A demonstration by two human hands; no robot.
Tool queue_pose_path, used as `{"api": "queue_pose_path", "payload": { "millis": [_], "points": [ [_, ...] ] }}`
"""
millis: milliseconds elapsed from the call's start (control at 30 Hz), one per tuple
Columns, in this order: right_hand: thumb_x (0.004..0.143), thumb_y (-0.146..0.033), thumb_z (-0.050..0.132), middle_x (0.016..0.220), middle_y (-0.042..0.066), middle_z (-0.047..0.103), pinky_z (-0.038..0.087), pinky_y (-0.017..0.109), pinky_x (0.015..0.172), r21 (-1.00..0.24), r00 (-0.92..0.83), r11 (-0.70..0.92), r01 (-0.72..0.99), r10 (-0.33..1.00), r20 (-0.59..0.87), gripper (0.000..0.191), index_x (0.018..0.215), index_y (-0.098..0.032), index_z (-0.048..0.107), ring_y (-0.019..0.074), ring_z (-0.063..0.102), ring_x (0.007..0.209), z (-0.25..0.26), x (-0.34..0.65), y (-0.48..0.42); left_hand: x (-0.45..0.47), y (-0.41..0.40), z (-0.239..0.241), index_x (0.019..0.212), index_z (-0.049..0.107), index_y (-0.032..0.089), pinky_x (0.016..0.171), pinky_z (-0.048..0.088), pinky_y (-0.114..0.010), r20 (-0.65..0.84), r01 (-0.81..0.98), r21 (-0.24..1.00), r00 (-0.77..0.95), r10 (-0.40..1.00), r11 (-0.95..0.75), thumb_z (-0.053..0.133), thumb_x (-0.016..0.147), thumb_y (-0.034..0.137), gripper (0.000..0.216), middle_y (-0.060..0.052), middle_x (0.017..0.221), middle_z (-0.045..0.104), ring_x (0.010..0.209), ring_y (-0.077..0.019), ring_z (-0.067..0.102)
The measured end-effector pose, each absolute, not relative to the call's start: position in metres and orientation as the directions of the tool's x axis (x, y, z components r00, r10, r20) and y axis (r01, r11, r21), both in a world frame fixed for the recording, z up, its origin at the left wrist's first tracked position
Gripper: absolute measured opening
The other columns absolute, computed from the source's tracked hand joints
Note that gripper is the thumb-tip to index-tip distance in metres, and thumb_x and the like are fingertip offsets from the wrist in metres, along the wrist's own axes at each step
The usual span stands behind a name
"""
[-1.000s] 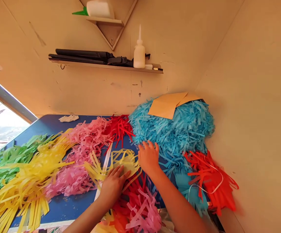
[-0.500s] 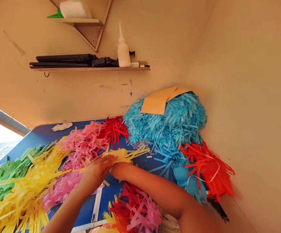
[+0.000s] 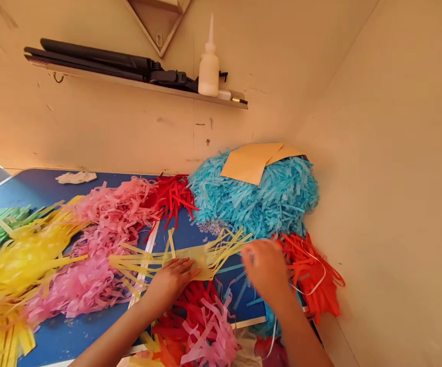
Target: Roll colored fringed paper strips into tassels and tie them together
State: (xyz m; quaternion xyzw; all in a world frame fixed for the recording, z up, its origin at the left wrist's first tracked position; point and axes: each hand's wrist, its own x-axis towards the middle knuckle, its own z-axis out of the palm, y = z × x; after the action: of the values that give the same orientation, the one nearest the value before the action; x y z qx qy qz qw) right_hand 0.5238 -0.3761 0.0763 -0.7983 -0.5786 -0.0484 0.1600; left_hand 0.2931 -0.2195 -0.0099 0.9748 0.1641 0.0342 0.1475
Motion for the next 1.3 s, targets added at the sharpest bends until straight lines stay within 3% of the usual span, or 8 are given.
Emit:
{"api": "queue_pose_path", "payload": {
  "millis": [33, 67, 133, 267, 400, 533, 867, 1300],
  "points": [
    [0.091, -0.026, 0.050, 0.106, 0.010, 0.071, 0.042, 0.040, 0.096, -0.254, 0.150, -0.084, 0.964, 0.956, 0.254, 0.023, 0.106, -0.021, 0.067, 0.0257, 0.064, 0.100, 0.069, 0.503, -0.366, 0.294, -0.220, -0.008, 0.125, 0.064, 0.027, 0.104, 0.045, -0.050, 0.024, 0.313, 0.311, 0.941, 0.337, -0.897, 0.054, 0.092, 0.014, 0.037, -0.011, 0.132, 0.064, 0.123, -0.0296, 0.059],
    [0.086, -0.025, 0.057, 0.120, 0.011, 0.067, 0.038, 0.041, 0.102, -0.307, -0.033, 0.096, 0.947, 0.978, 0.204, 0.035, 0.120, -0.019, 0.061, 0.0262, 0.060, 0.110, 0.058, 0.484, -0.353, 0.295, -0.220, -0.006, 0.125, 0.064, 0.029, 0.105, 0.044, -0.050, 0.031, 0.309, 0.327, 0.941, 0.337, -0.893, 0.054, 0.092, 0.016, 0.036, -0.010, 0.132, 0.064, 0.122, -0.0285, 0.059],
    [0.077, -0.020, 0.065, 0.120, 0.012, 0.067, 0.034, 0.041, 0.105, -0.402, -0.146, 0.174, 0.899, 0.984, 0.099, 0.046, 0.122, -0.016, 0.058, 0.0258, 0.061, 0.109, 0.034, 0.462, -0.328, 0.294, -0.217, -0.003, 0.126, 0.062, 0.030, 0.105, 0.043, -0.047, 0.040, 0.296, 0.364, 0.942, 0.332, -0.883, 0.052, 0.093, 0.017, 0.037, -0.008, 0.130, 0.066, 0.119, -0.0259, 0.061],
    [0.085, -0.016, 0.062, 0.083, 0.001, 0.072, 0.038, 0.033, 0.088, -0.488, -0.053, 0.038, 0.872, 0.998, -0.018, 0.009, 0.089, -0.021, 0.068, 0.0186, 0.065, 0.081, -0.002, 0.481, -0.303, 0.281, -0.205, -0.006, 0.117, 0.067, 0.025, 0.105, 0.040, -0.044, 0.031, 0.359, 0.436, 0.911, 0.412, -0.825, 0.043, 0.094, 0.012, 0.036, -0.008, 0.116, 0.072, 0.106, -0.0220, 0.066],
    [0.094, -0.020, 0.056, 0.075, -0.003, 0.070, 0.036, 0.028, 0.080, -0.498, 0.027, -0.033, 0.866, 0.999, -0.018, 0.017, 0.081, -0.021, 0.067, 0.0143, 0.062, 0.072, -0.016, 0.504, -0.305, 0.265, -0.190, -0.010, 0.098, 0.073, 0.025, 0.096, 0.042, -0.039, 0.003, 0.453, 0.462, 0.859, 0.512, -0.762, 0.043, 0.096, 0.021, 0.031, -0.005, 0.097, 0.076, 0.096, -0.0210, 0.068],
    [0.097, -0.025, 0.053, 0.068, -0.004, 0.068, 0.035, 0.027, 0.077, -0.482, 0.134, -0.128, 0.867, 0.991, -0.022, 0.023, 0.079, -0.021, 0.066, 0.0136, 0.060, 0.065, -0.024, 0.496, -0.298, 0.266, -0.183, -0.010, 0.099, 0.073, 0.026, 0.091, 0.041, -0.038, -0.041, 0.583, 0.435, 0.774, 0.631, -0.687, 0.049, 0.094, 0.034, 0.026, -0.005, 0.094, 0.076, 0.092, -0.0212, 0.067],
    [0.089, -0.020, 0.055, 0.082, 0.003, 0.072, 0.033, 0.031, 0.075, -0.308, 0.316, -0.290, 0.906, 0.948, 0.035, 0.015, 0.078, -0.021, 0.066, 0.0188, 0.063, 0.075, -0.028, 0.480, -0.279, 0.297, -0.183, -0.007, 0.083, 0.071, 0.018, 0.084, 0.040, -0.042, -0.107, 0.762, 0.234, 0.638, 0.763, -0.604, 0.042, 0.094, 0.038, 0.037, -0.013, 0.080, 0.075, 0.080, -0.0272, 0.069],
    [0.091, -0.023, 0.058, 0.080, 0.001, 0.072, 0.033, 0.032, 0.077, -0.268, 0.353, -0.332, 0.904, 0.935, 0.035, 0.014, 0.079, -0.022, 0.066, 0.0189, 0.064, 0.073, -0.032, 0.482, -0.275, 0.304, -0.175, -0.009, 0.084, 0.071, 0.016, 0.082, 0.042, -0.043, -0.154, 0.773, 0.142, 0.635, 0.757, -0.619, 0.040, 0.094, 0.036, 0.038, -0.013, 0.076, 0.074, 0.073, -0.0285, 0.070]
  ]
}}
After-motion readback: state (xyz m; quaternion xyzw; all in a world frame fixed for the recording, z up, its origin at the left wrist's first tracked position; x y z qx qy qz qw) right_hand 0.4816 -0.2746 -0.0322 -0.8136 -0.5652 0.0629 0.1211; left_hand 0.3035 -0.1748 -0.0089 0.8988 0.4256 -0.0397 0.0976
